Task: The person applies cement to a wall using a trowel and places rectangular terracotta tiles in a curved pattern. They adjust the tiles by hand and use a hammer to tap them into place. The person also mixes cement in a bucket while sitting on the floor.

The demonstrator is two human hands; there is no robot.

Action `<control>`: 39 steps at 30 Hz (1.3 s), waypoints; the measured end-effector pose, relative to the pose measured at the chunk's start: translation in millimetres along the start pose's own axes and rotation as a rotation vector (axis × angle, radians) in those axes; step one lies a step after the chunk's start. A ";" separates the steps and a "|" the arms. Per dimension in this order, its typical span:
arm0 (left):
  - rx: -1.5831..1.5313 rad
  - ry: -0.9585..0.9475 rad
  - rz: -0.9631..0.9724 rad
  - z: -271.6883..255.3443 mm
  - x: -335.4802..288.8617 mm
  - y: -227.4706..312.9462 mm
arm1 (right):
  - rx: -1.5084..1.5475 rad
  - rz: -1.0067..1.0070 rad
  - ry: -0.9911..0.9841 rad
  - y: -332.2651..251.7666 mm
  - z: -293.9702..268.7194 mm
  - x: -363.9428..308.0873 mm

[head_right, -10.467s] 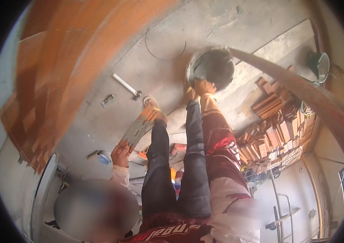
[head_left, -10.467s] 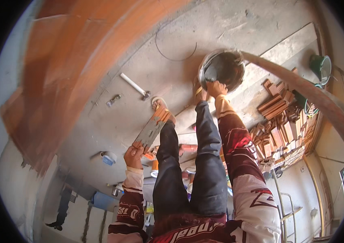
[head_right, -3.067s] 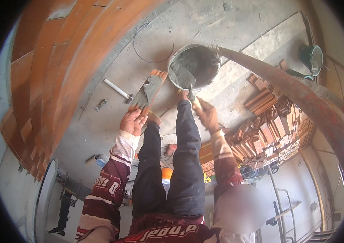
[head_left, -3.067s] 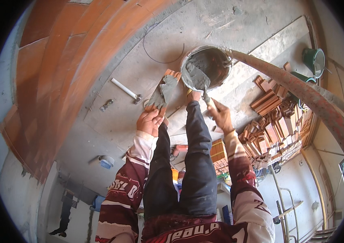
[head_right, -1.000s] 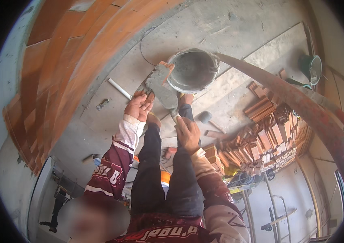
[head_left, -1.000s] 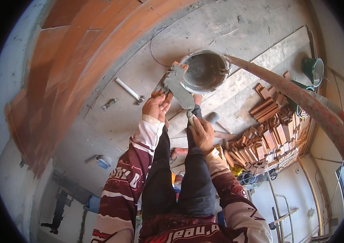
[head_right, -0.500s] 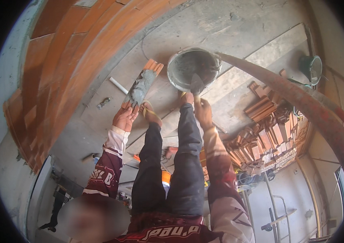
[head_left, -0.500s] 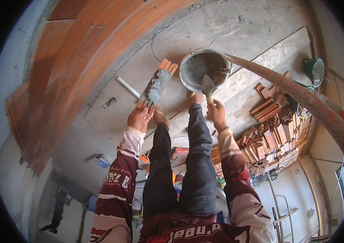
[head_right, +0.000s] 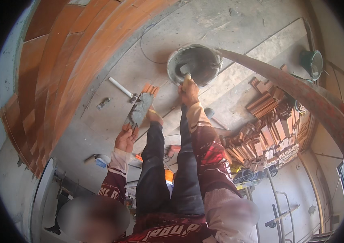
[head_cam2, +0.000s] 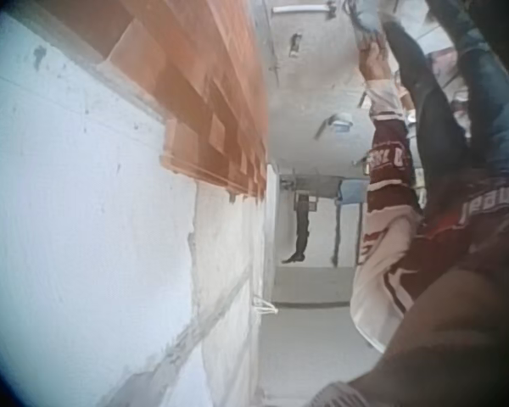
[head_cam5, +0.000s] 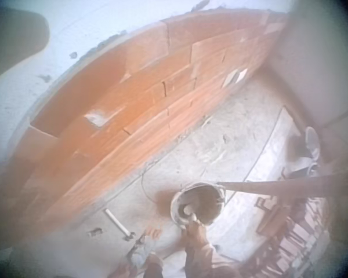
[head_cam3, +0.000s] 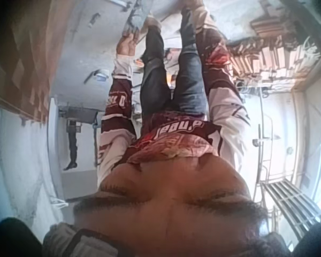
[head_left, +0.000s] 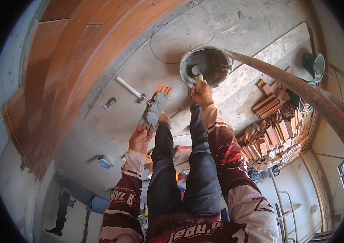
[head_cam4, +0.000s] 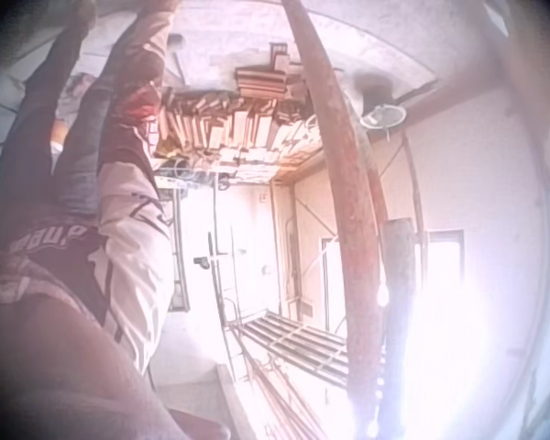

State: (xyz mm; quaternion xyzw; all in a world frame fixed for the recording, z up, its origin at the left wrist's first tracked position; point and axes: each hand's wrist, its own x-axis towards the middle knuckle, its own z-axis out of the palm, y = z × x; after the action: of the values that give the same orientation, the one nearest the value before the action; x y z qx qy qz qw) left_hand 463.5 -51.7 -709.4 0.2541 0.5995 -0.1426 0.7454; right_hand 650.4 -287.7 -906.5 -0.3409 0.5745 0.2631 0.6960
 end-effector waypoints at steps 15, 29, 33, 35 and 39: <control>-0.089 -0.065 -0.047 -8.7 -5.1 -13.3 | -1.428 -0.810 0.312 1.4 -98.0 27.8; -0.078 -0.437 0.099 59.6 -48.8 54.5 | -0.419 -0.339 -0.663 -72.5 67.4 -142.8; -0.143 -0.603 0.179 84.3 -67.2 86.4 | -0.373 -0.425 -0.940 -112.6 109.1 -191.7; -0.103 -0.610 0.254 96.6 -73.2 104.9 | -0.611 -0.604 -0.834 -128.6 130.4 -212.4; -0.152 -0.628 0.351 101.4 -73.6 126.9 | -0.830 -0.857 -0.777 -150.6 174.4 -249.4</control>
State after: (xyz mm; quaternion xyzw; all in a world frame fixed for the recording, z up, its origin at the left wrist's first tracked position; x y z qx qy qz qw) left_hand 594.7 -8.9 -596.5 0.2408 0.2975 -0.0389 0.9231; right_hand 822.6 -240.6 -617.6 -0.6554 -0.0472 0.2661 0.7053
